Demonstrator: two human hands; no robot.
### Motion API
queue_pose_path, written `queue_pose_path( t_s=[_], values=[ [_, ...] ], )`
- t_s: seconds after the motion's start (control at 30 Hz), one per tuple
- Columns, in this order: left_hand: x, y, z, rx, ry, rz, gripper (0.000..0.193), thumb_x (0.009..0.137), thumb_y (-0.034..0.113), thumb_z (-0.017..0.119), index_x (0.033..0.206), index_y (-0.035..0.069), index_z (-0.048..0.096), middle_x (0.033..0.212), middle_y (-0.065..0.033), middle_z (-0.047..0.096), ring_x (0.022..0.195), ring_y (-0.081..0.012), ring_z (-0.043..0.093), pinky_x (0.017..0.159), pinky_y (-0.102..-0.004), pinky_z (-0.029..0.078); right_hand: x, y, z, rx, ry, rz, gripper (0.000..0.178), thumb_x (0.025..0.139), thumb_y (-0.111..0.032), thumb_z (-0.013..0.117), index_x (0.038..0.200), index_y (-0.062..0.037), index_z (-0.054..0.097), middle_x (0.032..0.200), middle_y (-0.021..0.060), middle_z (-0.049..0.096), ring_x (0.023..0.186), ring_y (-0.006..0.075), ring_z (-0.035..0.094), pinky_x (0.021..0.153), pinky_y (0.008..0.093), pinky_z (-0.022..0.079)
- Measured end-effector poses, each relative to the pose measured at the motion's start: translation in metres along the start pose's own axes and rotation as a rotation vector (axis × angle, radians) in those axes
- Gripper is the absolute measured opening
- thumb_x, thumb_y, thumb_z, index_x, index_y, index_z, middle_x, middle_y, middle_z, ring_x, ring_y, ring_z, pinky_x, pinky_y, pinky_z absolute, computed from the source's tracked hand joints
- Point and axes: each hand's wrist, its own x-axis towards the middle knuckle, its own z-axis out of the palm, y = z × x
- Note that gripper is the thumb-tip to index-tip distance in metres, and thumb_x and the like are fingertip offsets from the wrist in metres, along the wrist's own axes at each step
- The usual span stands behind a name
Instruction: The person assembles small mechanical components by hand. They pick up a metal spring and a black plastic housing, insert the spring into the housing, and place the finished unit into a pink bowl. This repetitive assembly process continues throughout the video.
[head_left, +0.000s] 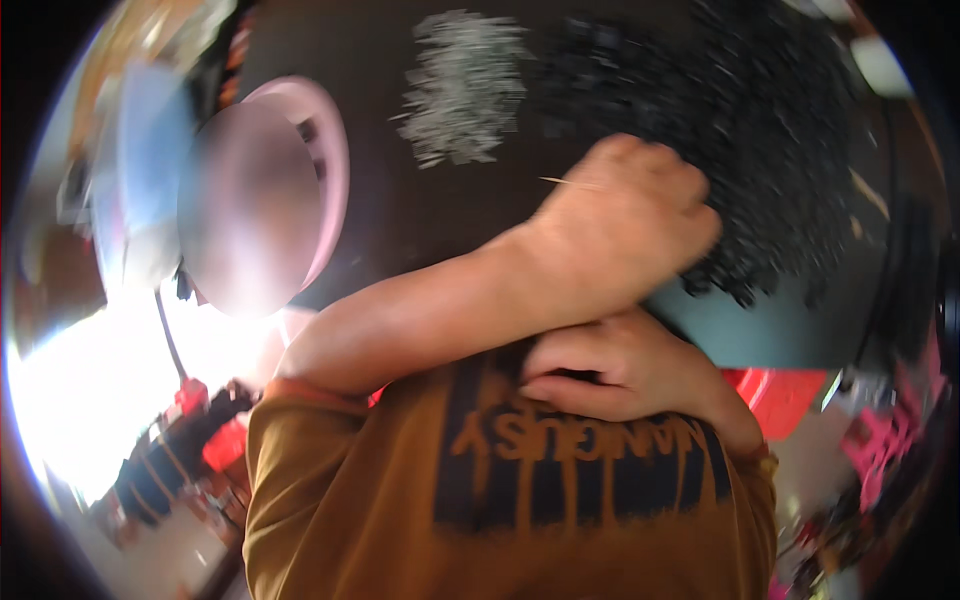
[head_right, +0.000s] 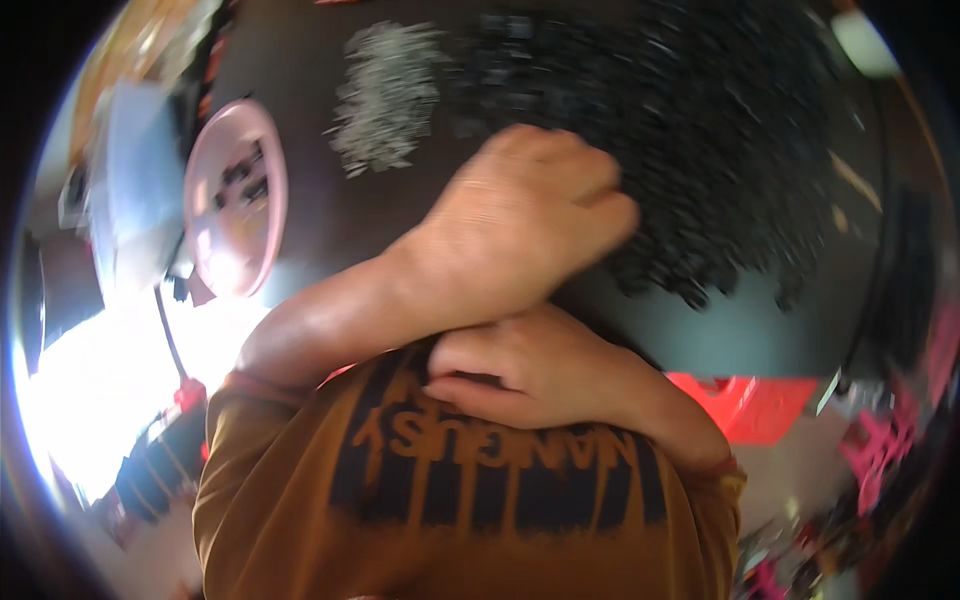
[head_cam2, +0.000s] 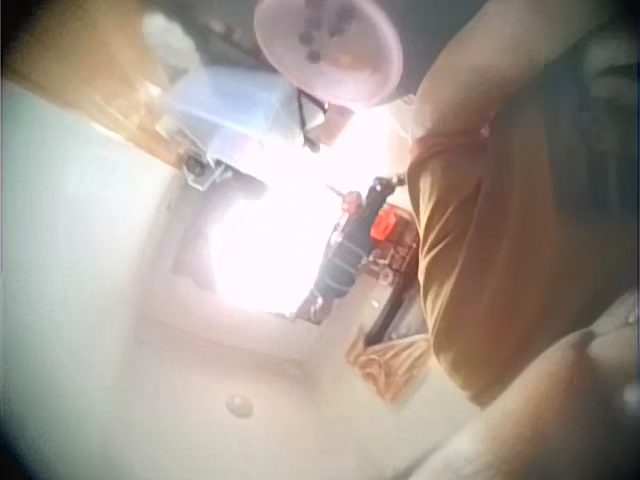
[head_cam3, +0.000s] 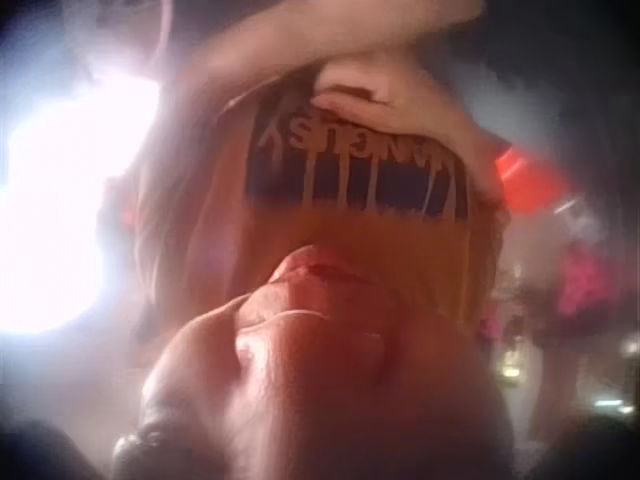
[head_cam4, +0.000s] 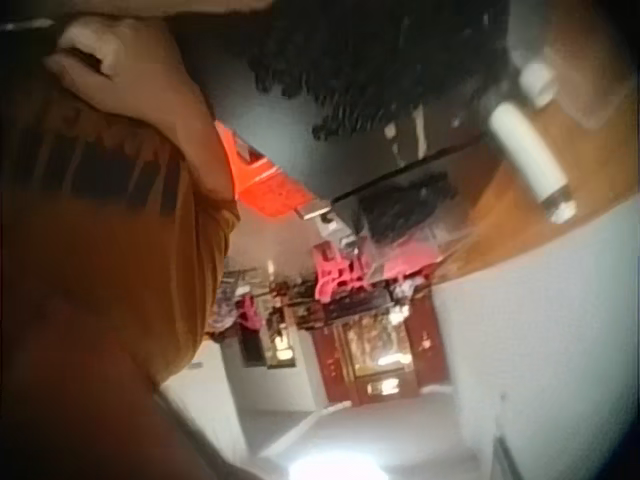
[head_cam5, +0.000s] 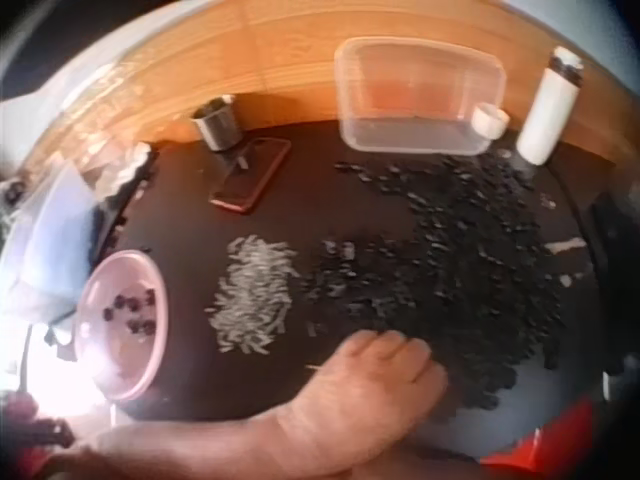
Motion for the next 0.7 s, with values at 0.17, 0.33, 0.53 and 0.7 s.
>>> queue_pose_path(
  t_s=[0.17,0.33,0.53,0.7],
  values=[
    [-0.006,0.000,-0.007,0.098,0.020,0.000,0.006,0.064,0.017,0.056,0.066,0.012,0.058,0.073,-0.0009,0.053,0.076,-0.0179,0.053,0.068,-0.0301,0.041,0.011,-0.012,-0.002,-0.073,0.002,0.013,0.006,0.072,-0.006,0.064,0.078,-0.0049,0.062,0.071,0.0083,0.060,0.066,0.0216,0.058,0.063,0.0291,0.044],
    [-0.013,-0.009,-0.009,0.150,-0.043,-0.059,0.009,0.066,0.018,0.058,0.069,0.012,0.063,0.079,0.0002,0.058,0.079,-0.0172,0.055,0.072,-0.0288,0.040,0.018,-0.017,0.005,0.027,0.019,0.263,0.007,0.073,-0.001,0.062,0.080,-0.0013,0.063,0.078,0.0089,0.062,0.074,0.0175,0.059,0.070,0.0265,0.044],
    [-0.024,-0.013,-0.013,0.113,-0.136,-0.022,0.012,0.069,0.020,0.058,0.075,0.013,0.066,0.083,0.0001,0.060,0.084,-0.0169,0.057,0.073,-0.0294,0.039,0.014,-0.007,0.016,0.034,0.084,0.266,0.012,0.079,-0.012,0.061,0.080,0.0004,0.061,0.074,0.0040,0.057,0.070,0.0109,0.051,0.069,0.0225,0.039],
    [-0.025,-0.013,-0.018,0.086,-0.182,-0.059,0.011,0.069,0.019,0.058,0.074,0.012,0.065,0.079,0.0005,0.061,0.081,-0.0174,0.059,0.072,-0.0308,0.041,0.014,-0.012,0.011,0.064,0.068,0.383,0.010,0.077,-0.009,0.061,0.081,0.0001,0.062,0.078,0.0067,0.060,0.074,0.0131,0.054,0.072,0.0246,0.041]
  ],
)
